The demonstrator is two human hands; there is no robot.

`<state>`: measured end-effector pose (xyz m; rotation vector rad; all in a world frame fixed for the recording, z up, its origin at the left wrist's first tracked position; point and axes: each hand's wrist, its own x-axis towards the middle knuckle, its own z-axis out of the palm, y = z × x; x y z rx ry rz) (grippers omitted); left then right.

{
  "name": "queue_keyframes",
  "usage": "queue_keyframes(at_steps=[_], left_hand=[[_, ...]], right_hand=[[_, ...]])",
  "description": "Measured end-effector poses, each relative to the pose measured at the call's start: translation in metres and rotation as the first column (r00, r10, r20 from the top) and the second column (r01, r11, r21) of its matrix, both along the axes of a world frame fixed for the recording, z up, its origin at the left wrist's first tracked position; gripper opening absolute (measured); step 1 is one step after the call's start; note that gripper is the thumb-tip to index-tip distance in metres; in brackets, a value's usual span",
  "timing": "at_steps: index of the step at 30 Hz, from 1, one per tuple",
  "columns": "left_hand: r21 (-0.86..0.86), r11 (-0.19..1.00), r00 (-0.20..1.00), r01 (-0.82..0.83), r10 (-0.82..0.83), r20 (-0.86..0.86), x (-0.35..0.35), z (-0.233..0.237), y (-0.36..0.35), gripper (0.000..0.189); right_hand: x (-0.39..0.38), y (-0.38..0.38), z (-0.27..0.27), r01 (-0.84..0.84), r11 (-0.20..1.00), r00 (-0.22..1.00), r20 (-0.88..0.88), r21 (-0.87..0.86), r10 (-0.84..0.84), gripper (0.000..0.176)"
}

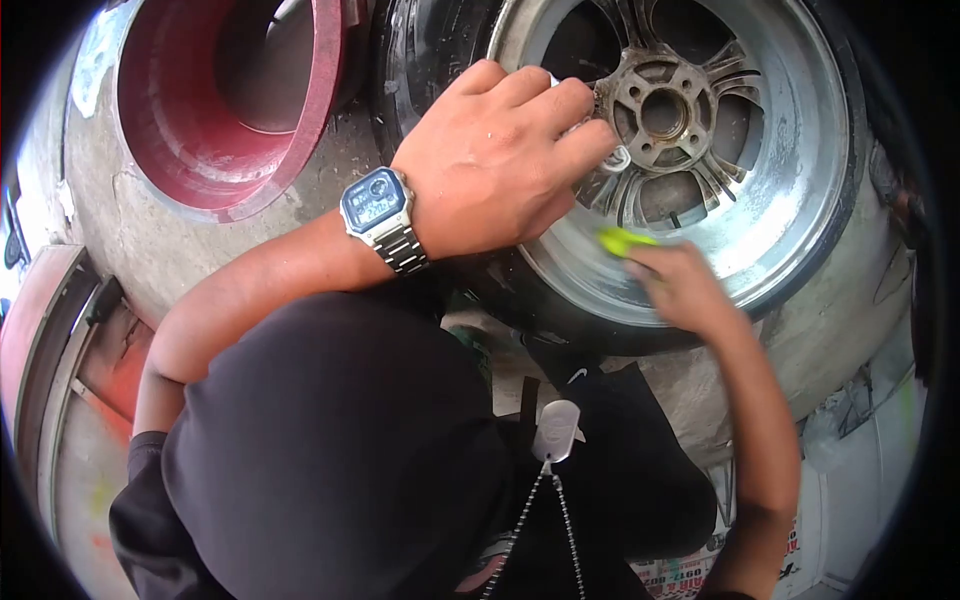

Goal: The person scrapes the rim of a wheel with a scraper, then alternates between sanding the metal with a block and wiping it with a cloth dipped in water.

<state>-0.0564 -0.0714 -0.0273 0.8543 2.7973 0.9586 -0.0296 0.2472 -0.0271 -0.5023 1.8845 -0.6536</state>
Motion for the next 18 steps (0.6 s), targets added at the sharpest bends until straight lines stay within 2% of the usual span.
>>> queue_keyframes(at_steps=[1,2,4,5,6,8,10,11,13,14,15,16,18], left_hand=[[-0.012,1.0,1.0,0.007,-0.006,0.006,0.001,0.0,0.001,0.05],[-0.027,1.0,1.0,0.014,-0.014,0.005,-0.001,0.0,0.001,0.05],[-0.032,0.999,0.999,0.026,-0.026,0.019,0.003,0.004,0.004,0.05],[-0.028,0.999,1.0,0.016,-0.015,0.011,0.002,0.005,0.005,0.05],[-0.033,0.999,1.0,-0.006,0.006,-0.003,-0.001,0.004,0.003,0.05],[-0.028,1.0,1.0,-0.006,0.006,-0.013,0.0,0.003,0.001,0.051],[-0.023,1.0,1.0,-0.005,0.005,-0.013,0.0,0.002,0.001,0.052],[-0.017,1.0,1.0,-0.009,0.008,-0.028,0.001,0.0,0.001,0.049],[-0.074,0.997,1.0,0.0,-0.001,-0.007,0.0,0.001,0.0,0.048],[-0.09,0.996,1.0,0.015,-0.015,0.0,-0.001,0.004,0.004,0.048],[-0.084,0.996,1.0,0.005,-0.004,0.005,-0.001,0.006,0.004,0.047],[-0.071,0.997,1.0,-0.001,0.001,-0.009,-0.002,0.005,0.003,0.047],[-0.049,0.999,1.0,-0.002,0.001,-0.02,0.0,0.004,0.002,0.047]], right_hand=[[-0.001,0.035,0.003,0.068,0.997,0.998,0.007,-0.024,-0.068,0.019],[-0.007,0.052,0.006,-0.015,0.998,0.995,-0.097,-0.054,0.01,0.022],[-0.001,0.026,-0.001,-0.063,0.998,0.997,-0.034,0.02,0.064,0.023],[0.026,-0.005,-0.018,0.164,0.979,0.983,-0.061,-0.123,-0.173,0.019],[0.016,-0.054,-0.013,0.162,0.983,0.98,-0.107,-0.083,-0.17,0.018],[0.013,-0.059,-0.011,0.216,0.975,0.974,-0.063,-0.054,-0.219,0.018],[0.0,0.0,0.005,0.032,0.997,0.998,0.059,0.071,-0.036,0.019],[-0.012,0.025,0.015,0.023,0.991,0.991,0.127,0.133,-0.04,0.02],[-0.004,0.026,0.005,-0.065,0.997,0.989,-0.134,-0.039,0.059,0.021],[0.004,0.012,0.0,-0.073,0.995,0.992,-0.101,0.073,0.08,0.021],[0.023,-0.023,-0.02,0.076,0.997,0.984,-0.16,-0.002,-0.075,0.021],[0.015,-0.064,-0.022,0.09,0.996,0.963,-0.253,-0.027,-0.094,0.023],[0.009,-0.055,-0.019,0.122,0.992,0.983,-0.139,-0.013,-0.123,0.024]])
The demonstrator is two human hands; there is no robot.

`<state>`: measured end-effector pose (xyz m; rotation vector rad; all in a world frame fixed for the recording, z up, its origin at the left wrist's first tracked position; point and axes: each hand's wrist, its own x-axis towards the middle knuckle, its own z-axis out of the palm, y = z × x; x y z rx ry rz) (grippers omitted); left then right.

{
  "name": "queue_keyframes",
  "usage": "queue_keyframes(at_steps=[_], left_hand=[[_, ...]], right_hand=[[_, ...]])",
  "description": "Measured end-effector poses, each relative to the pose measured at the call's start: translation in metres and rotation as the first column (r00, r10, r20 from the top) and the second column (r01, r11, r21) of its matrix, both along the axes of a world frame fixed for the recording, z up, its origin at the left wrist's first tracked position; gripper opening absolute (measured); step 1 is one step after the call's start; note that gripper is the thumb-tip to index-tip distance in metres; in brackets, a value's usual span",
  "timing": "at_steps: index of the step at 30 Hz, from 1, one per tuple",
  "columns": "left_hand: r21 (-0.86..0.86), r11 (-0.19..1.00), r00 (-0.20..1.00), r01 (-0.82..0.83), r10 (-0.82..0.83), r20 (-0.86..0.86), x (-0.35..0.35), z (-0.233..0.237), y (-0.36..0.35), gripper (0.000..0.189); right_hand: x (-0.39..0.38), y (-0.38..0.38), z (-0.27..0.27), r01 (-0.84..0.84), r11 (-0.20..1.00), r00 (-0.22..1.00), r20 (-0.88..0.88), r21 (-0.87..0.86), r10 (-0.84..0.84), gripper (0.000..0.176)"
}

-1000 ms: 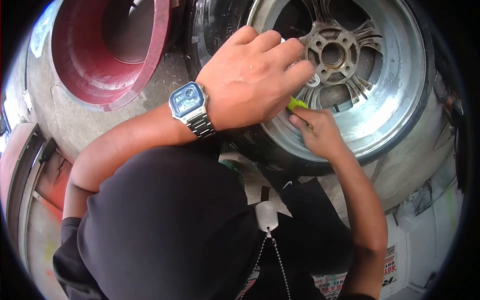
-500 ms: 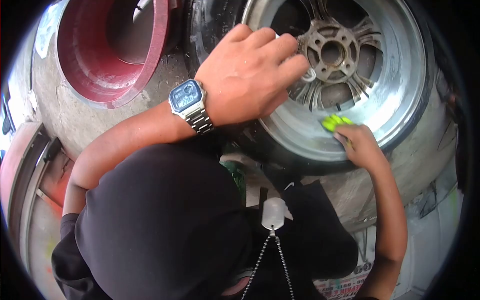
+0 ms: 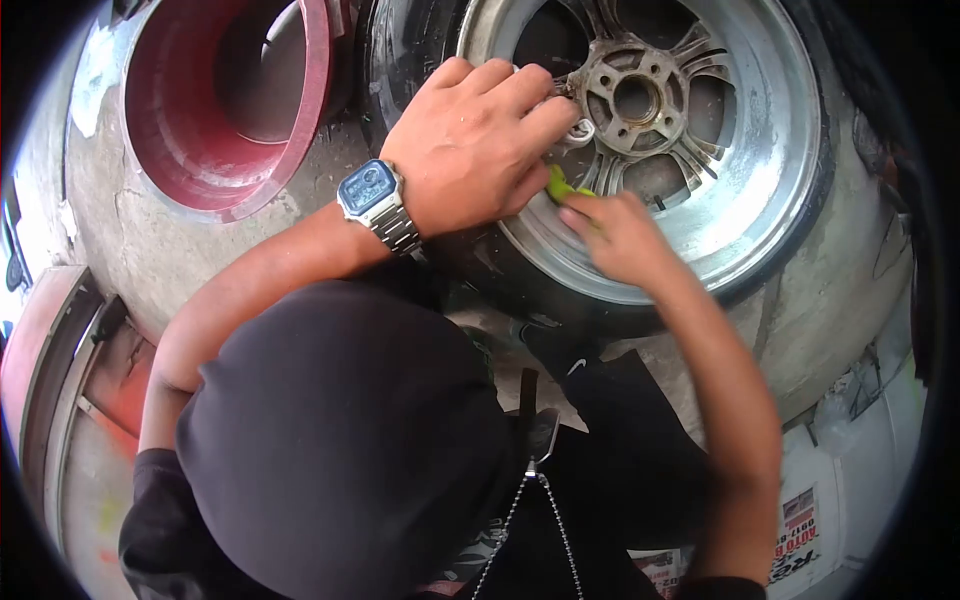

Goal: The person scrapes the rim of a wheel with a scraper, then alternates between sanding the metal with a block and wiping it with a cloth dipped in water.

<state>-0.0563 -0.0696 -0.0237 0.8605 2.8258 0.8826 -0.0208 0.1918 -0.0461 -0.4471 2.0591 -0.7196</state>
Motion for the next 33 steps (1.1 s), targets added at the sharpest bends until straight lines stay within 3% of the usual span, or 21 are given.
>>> queue_keyframes(at_steps=[3,6,10,12,14,16,19,20,21,22,24,26,29,30,32,33], left_hand=[[-0.017,1.0,1.0,-0.007,0.007,-0.013,-0.001,0.001,0.002,0.046],[-0.101,0.995,0.999,0.025,-0.023,0.024,-0.001,0.005,0.005,0.044],[-0.068,0.998,1.0,-0.013,0.012,-0.013,0.001,0.004,0.005,0.042],[-0.077,0.997,1.0,-0.01,0.009,-0.01,0.002,0.003,0.007,0.042],[-0.098,0.995,1.0,0.006,-0.006,0.004,0.005,0.005,0.005,0.042],[-0.11,0.994,1.0,0.013,-0.014,-0.01,0.0,0.005,0.005,0.042],[-0.081,0.997,0.999,0.004,-0.006,-0.033,0.002,0.005,0.003,0.041],[-0.072,0.997,0.999,-0.006,0.003,-0.044,0.002,0.004,0.004,0.041],[-0.072,0.997,0.998,-0.01,0.006,-0.06,0.003,0.003,0.004,0.04],[-0.088,0.996,0.999,0.0,-0.005,-0.053,0.0,0.003,0.004,0.04],[-0.12,0.992,0.999,0.043,-0.046,-0.023,0.0,0.007,0.005,0.04],[-0.118,0.99,0.997,0.076,-0.077,-0.009,-0.003,0.009,0.005,0.041],[-0.119,0.985,0.992,0.122,-0.12,0.03,-0.003,0.012,0.002,0.042],[-0.135,0.982,0.991,0.134,-0.13,0.037,-0.003,0.013,0.001,0.042],[-0.161,0.972,0.985,0.171,-0.164,0.053,-0.004,0.015,0.003,0.042],[-0.185,0.968,0.985,0.171,-0.162,0.062,-0.004,0.016,0.004,0.042]], right_hand=[[-0.012,0.089,0.023,-0.064,0.998,0.979,0.196,0.006,0.062,0.032],[0.008,0.086,0.023,-0.015,1.0,0.979,0.203,0.01,0.013,0.034],[0.006,0.043,0.001,0.001,0.999,0.984,0.18,-0.042,0.007,0.037],[-0.007,0.088,0.031,-0.07,0.997,0.973,0.223,0.025,0.062,0.035],[0.012,0.072,0.017,0.002,0.999,0.998,0.068,-0.049,0.001,0.03],[0.018,-0.011,0.003,0.085,0.996,0.994,-0.07,-0.006,-0.085,0.028],[0.023,0.01,-0.003,0.217,0.96,0.976,0.035,-0.176,-0.214,0.029],[0.006,0.044,0.019,-0.056,0.992,0.996,0.059,-0.115,0.063,0.026],[-0.008,0.07,0.041,-0.213,0.972,0.957,0.224,0.103,0.186,0.022],[0.002,0.111,0.032,-0.115,0.992,0.99,0.077,-0.058,0.12,0.022],[-0.004,0.085,0.037,-0.109,0.99,0.98,0.174,0.087,0.093,0.021],[0.025,0.018,-0.005,0.044,0.992,0.996,-0.067,-0.123,-0.052,0.022],[0.019,0.028,-0.004,0.111,0.96,0.994,0.019,-0.257,-0.109,0.019],[0.002,0.059,0.023,-0.152,0.98,0.982,0.095,-0.126,0.164,0.016],[0.002,0.131,0.028,-0.269,0.949,0.963,-0.018,-0.164,0.27,0.024],[-0.006,0.13,0.033,-0.302,0.946,0.953,-0.017,-0.122,0.302,0.024]])
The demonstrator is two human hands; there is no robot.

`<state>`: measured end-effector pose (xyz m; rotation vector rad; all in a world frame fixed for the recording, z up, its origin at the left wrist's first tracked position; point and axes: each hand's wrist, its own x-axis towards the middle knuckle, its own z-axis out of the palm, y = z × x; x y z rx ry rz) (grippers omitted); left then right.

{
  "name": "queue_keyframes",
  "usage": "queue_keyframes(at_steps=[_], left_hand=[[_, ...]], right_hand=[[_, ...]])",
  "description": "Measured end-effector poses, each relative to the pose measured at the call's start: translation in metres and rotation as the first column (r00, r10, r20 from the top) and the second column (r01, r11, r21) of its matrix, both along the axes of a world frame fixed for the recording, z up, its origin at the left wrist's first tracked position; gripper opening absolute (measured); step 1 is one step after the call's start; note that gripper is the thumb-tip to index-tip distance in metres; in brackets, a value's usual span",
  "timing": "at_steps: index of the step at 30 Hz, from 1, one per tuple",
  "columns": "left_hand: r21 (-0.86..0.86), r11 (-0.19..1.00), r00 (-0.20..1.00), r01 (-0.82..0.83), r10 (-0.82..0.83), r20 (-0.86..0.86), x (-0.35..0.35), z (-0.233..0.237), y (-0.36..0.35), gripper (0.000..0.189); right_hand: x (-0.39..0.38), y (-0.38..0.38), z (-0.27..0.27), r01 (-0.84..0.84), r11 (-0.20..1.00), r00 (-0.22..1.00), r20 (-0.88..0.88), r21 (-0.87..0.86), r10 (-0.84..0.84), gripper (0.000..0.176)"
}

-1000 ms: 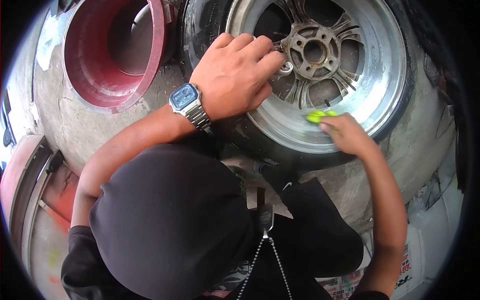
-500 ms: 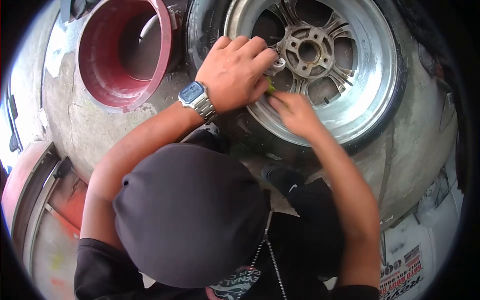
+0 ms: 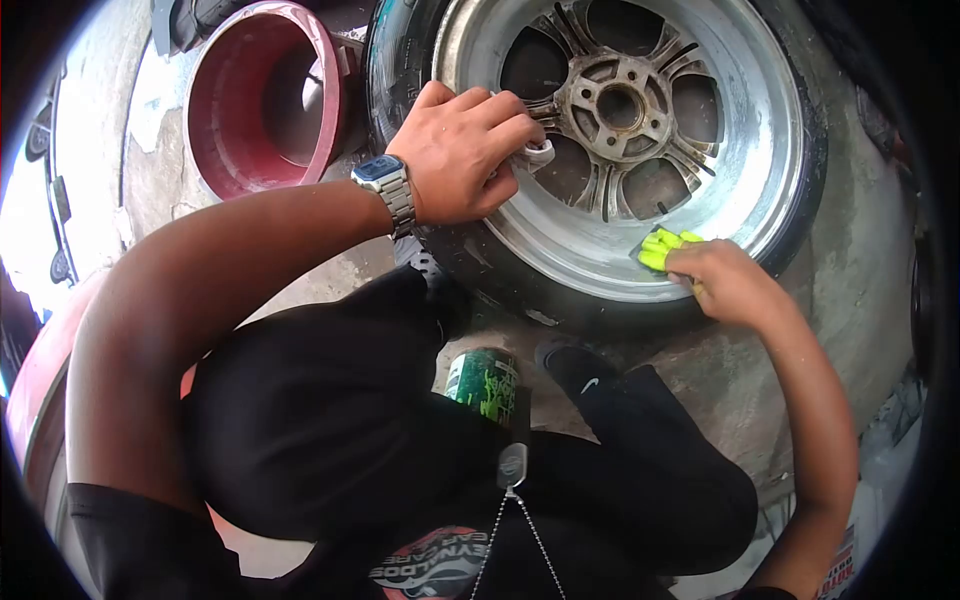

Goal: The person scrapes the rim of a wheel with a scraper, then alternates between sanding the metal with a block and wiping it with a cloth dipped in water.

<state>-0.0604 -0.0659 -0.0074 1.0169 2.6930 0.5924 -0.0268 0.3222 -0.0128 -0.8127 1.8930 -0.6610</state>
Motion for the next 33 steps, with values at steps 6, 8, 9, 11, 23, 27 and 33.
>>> queue_keyframes(at_steps=[6,8,9,11,23,27,33], left_hand=[[-0.058,0.998,1.0,-0.002,0.004,0.019,-0.001,0.002,0.004,0.039],[-0.068,0.998,1.0,0.008,-0.007,0.01,0.0,0.005,0.005,0.042],[-0.07,0.997,1.0,0.012,-0.012,0.002,-0.001,0.005,0.006,0.043],[-0.097,0.995,1.0,-0.002,0.002,0.007,0.0,0.004,0.006,0.043],[-0.058,0.997,0.999,-0.043,0.042,-0.016,0.004,0.002,0.008,0.041],[-0.059,0.997,0.998,-0.057,0.055,-0.034,0.003,0.0,0.005,0.039],[-0.09,0.996,0.999,-0.008,0.003,-0.054,0.002,0.0,0.006,0.033]], right_hand=[[0.006,-0.11,-0.047,0.293,0.944,0.955,0.086,-0.152,-0.282,0.023],[-0.013,-0.054,-0.038,-0.017,0.998,0.99,0.142,-0.067,0.026,0.025],[-0.024,-0.024,-0.03,-0.141,0.989,0.983,0.122,0.041,0.135,0.026],[-0.04,-0.006,-0.014,-0.163,0.985,0.959,0.242,0.057,0.145,0.028],[-0.039,-0.048,-0.032,-0.2,0.973,0.958,0.232,0.118,0.169,0.029],[-0.009,-0.112,-0.067,0.204,0.968,0.969,0.17,-0.148,-0.179,0.029],[-0.044,-0.023,-0.017,-0.156,0.982,0.955,0.27,0.107,0.123,0.03]])
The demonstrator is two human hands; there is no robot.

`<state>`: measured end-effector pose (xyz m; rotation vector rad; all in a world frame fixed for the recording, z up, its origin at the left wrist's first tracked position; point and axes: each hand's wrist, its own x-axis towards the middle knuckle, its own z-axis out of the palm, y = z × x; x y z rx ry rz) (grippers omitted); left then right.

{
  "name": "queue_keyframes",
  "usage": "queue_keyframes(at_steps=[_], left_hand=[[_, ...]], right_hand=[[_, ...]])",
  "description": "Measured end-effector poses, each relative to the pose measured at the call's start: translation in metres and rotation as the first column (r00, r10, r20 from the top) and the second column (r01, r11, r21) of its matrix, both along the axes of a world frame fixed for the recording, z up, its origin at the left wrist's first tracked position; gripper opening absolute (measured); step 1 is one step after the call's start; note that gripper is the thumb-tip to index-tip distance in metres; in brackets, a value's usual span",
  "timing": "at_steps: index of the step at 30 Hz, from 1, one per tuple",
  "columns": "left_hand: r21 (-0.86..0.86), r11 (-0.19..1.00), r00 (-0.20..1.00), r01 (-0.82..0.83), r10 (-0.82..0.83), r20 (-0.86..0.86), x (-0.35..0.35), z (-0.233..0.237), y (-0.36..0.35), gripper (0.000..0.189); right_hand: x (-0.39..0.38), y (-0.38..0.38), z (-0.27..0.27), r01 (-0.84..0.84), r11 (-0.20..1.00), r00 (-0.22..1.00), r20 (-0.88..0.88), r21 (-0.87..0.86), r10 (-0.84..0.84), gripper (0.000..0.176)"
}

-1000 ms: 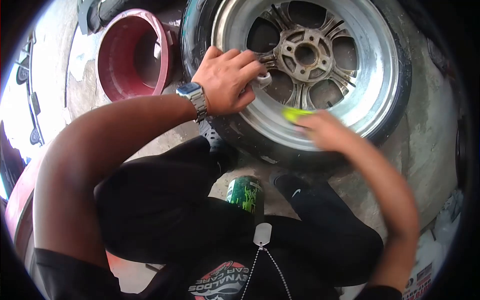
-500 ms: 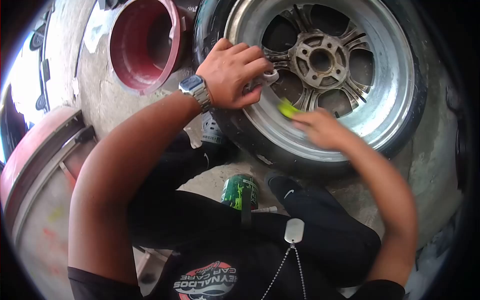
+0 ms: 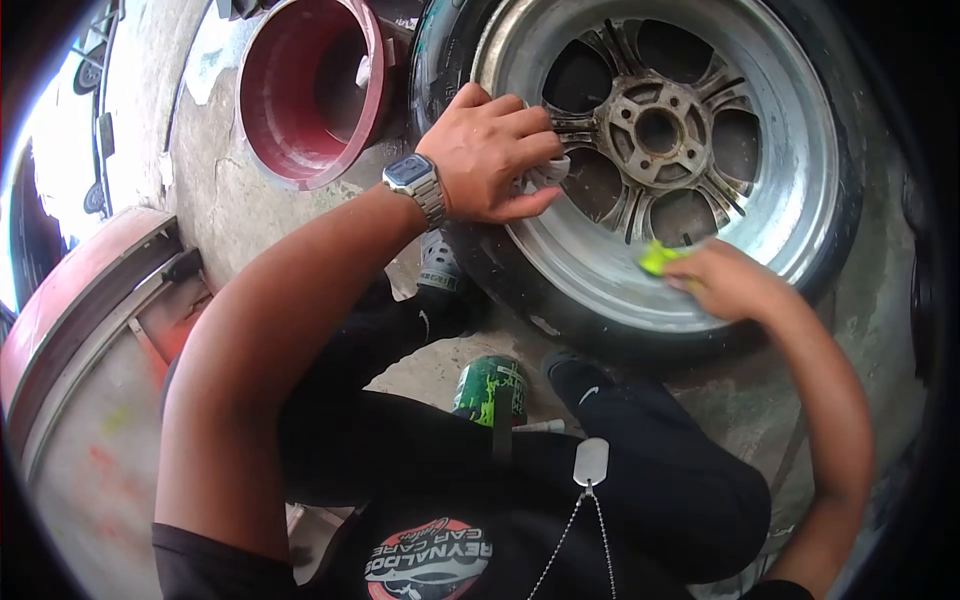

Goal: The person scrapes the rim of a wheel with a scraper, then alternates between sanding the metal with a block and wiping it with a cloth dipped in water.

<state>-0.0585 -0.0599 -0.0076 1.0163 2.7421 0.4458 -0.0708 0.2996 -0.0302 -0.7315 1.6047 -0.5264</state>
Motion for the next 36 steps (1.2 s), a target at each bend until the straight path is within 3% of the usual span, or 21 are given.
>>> queue_keyframes(at_steps=[1,3,4,6,7,8,9,12,13,14,16,19,23,24,25,26,28,30,32,33,36], left_hand=[[-0.007,1.0,1.0,-0.005,0.004,-0.017,0.001,0.002,0.002,0.035],[-0.016,0.999,0.999,-0.05,0.05,0.006,0.001,0.002,0.012,0.036],[-0.027,0.996,0.997,-0.08,0.08,0.021,0.003,0.002,0.016,0.037],[0.133,0.991,1.0,-0.021,0.02,0.011,0.028,-0.012,0.047,0.039],[0.168,0.985,0.997,-0.027,0.013,0.08,0.047,-0.008,0.072,0.041],[0.227,0.97,0.991,-0.092,0.067,0.116,0.068,-0.009,0.097,0.04],[0.245,0.953,0.97,-0.177,0.126,0.21,0.079,-0.007,0.12,0.036],[0.376,0.832,0.908,-0.409,0.33,0.257,0.097,-0.017,0.161,0.025],[0.324,0.841,0.897,-0.434,0.37,0.241,0.097,-0.015,0.16,0.024],[0.268,0.843,0.882,-0.467,0.42,0.215,0.096,-0.012,0.15,0.023],[0.188,0.838,0.858,-0.512,0.487,0.163,0.091,-0.006,0.129,0.022],[0.168,0.829,0.846,-0.533,0.519,0.125,0.079,-0.001,0.105,0.024],[0.255,0.908,0.941,-0.333,0.307,0.14,0.088,0.0,0.1,0.026],[0.262,0.925,0.961,-0.275,0.26,0.093,0.087,0.003,0.096,0.026],[0.269,0.939,0.976,-0.215,0.213,0.036,0.082,0.006,0.084,0.026],[0.27,0.949,0.984,-0.164,0.175,-0.015,0.08,0.008,0.069,0.027],[0.137,0.982,0.987,-0.131,0.143,-0.077,0.057,0.011,0.021,0.027],[0.133,0.979,0.979,-0.157,0.172,-0.109,0.044,0.008,-0.001,0.028],[0.15,0.973,0.978,-0.174,0.188,-0.09,0.043,0.003,0.002,0.031],[0.149,0.974,0.977,-0.174,0.189,-0.098,0.041,0.002,0.002,0.032],[0.161,0.976,0.983,-0.15,0.165,-0.084,0.037,0.0,0.0,0.033]], right_hand=[[0.016,-0.029,-0.009,-0.007,1.0,0.996,-0.087,0.023,0.009,0.031],[0.062,-0.081,-0.06,0.448,0.848,0.862,-0.117,-0.284,-0.494,0.031],[0.052,-0.076,-0.053,0.372,0.893,0.906,-0.108,-0.254,-0.408,0.031],[0.033,-0.053,-0.034,0.221,0.957,0.97,-0.059,-0.187,-0.236,0.031],[0.011,-0.03,-0.011,0.039,0.988,0.999,-0.025,-0.149,-0.043,0.03],[0.001,-0.011,0.008,-0.045,0.999,0.998,-0.032,-0.004,0.045,0.028],[0.002,0.006,0.012,-0.032,0.999,0.998,-0.057,-0.002,0.032,0.027],[0.029,-0.002,-0.015,-0.031,0.999,0.972,-0.233,0.017,0.034,0.025],[0.049,-0.006,-0.052,0.218,0.962,0.969,-0.082,-0.163,-0.233,0.023],[0.056,-0.024,-0.064,0.257,0.898,0.95,-0.076,-0.357,-0.302,0.023],[0.044,-0.037,-0.047,0.226,0.949,0.963,-0.097,-0.218,-0.252,0.025],[0.009,0.007,0.003,-0.038,0.99,0.993,-0.116,-0.137,0.022,0.027],[0.008,0.0,0.006,-0.093,0.996,0.988,-0.128,-0.018,0.089,0.027],[0.025,-0.019,-0.012,-0.008,0.995,0.989,-0.151,-0.098,-0.007,0.029],[0.048,-0.038,-0.06,0.141,0.914,0.954,-0.195,-0.38,-0.228,0.03],[0.051,-0.061,-0.067,0.336,0.852,0.925,-0.028,-0.401,-0.378,0.032],[0.044,-0.047,-0.064,0.269,0.873,0.941,-0.081,-0.406,-0.328,0.033],[0.002,0.004,-0.03,-0.072,0.972,0.995,-0.083,-0.221,0.055,0.032],[-0.015,0.033,-0.001,-0.118,0.992,0.993,-0.028,-0.031,0.117,0.029],[-0.018,0.024,0.008,-0.189,0.981,0.981,-0.045,-0.046,0.187,0.028],[0.039,-0.026,-0.035,0.106,0.938,0.968,-0.183,-0.33,-0.174,0.028]])
